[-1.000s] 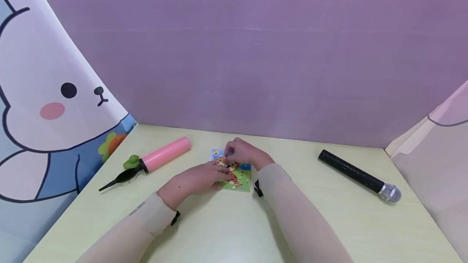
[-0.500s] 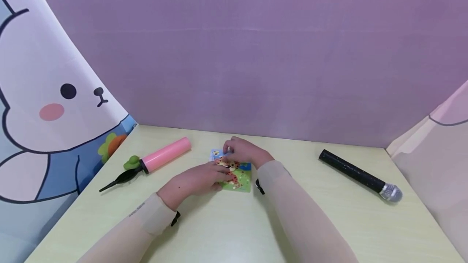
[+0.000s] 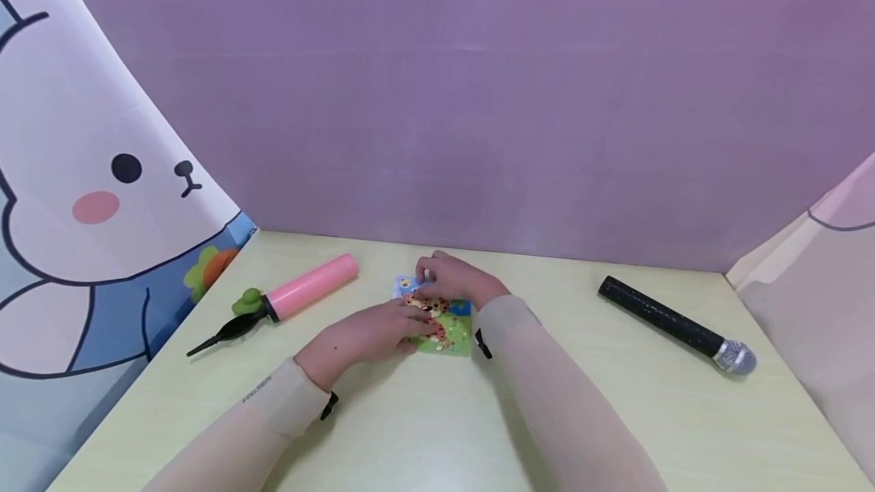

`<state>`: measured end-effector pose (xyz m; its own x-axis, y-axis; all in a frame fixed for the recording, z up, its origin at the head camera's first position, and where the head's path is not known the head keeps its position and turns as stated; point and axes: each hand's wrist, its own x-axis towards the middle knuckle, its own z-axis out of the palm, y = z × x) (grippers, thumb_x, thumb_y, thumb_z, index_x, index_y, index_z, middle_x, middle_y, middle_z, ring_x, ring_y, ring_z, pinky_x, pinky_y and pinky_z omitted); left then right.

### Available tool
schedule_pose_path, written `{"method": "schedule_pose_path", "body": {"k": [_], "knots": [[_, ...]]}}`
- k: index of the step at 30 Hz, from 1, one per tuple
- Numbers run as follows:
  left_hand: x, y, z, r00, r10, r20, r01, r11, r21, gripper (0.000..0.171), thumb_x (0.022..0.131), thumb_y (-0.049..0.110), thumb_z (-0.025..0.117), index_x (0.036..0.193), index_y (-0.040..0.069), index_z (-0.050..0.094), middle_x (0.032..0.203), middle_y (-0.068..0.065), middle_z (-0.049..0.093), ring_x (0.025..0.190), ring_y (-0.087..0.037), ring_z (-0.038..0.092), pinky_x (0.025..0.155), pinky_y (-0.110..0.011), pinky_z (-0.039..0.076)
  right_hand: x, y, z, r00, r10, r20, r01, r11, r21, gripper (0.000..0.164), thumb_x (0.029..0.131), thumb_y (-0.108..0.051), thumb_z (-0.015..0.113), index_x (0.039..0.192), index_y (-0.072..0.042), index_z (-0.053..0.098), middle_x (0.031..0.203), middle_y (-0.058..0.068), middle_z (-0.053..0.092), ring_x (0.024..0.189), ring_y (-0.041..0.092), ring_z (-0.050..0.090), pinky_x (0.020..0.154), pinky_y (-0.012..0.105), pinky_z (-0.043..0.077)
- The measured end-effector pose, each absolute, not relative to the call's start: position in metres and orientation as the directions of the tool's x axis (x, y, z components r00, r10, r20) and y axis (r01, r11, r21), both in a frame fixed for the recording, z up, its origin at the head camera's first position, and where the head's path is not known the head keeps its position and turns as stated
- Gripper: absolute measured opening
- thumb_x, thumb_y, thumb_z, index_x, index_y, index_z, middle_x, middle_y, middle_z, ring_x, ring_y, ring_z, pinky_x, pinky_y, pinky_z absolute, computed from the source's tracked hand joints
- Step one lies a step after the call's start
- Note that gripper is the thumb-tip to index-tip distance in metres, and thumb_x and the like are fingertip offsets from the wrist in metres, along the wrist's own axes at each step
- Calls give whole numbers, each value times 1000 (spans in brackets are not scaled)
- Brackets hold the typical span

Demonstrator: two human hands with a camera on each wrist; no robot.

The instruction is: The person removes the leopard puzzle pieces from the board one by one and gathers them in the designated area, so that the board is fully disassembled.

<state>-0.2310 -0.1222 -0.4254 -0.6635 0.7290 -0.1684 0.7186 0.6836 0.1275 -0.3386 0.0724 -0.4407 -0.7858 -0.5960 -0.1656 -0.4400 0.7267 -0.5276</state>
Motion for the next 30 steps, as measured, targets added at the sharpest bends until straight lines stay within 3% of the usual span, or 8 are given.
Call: {"method": "schedule_pose_path", "body": {"k": [8,20,25,30], "knots": [[-230,-121,-424,-665,727,-173,716,686,130,47,104,18,70,151,16,63,159,-7,60,155,-36,48,127,-51,45,-336,77,-445,-805,-579,-128,-410,700,-584,22,102,-36,73,116,-22,67,132,9,46,113,28,55,100,45,53],[-229,-121,-422,-671,718,-185,705,695,140,47,105,17,70,151,17,63,159,-7,60,155,-34,48,126,-51,46,-332,76,-445,-820,-561,-113,-372,672,-640,28,100,-36,77,118,-18,66,140,10,41,122,31,53,106,50,51],[-230,-121,-424,-663,728,-175,715,685,139,47,105,16,70,151,17,63,159,-7,60,154,-34,49,126,-50,46,-332,76,-446,-823,-562,-90,-389,671,-631,27,99,-35,77,116,-18,65,132,8,53,116,27,58,102,46,54],[-230,-121,-423,-657,737,-160,725,676,133,45,104,15,70,149,16,65,158,-7,61,153,-33,51,125,-49,47,-334,78,-448,-817,-571,-76,-395,652,-647,26,100,-34,76,116,-19,63,108,4,64,96,21,60,85,35,53]]}}
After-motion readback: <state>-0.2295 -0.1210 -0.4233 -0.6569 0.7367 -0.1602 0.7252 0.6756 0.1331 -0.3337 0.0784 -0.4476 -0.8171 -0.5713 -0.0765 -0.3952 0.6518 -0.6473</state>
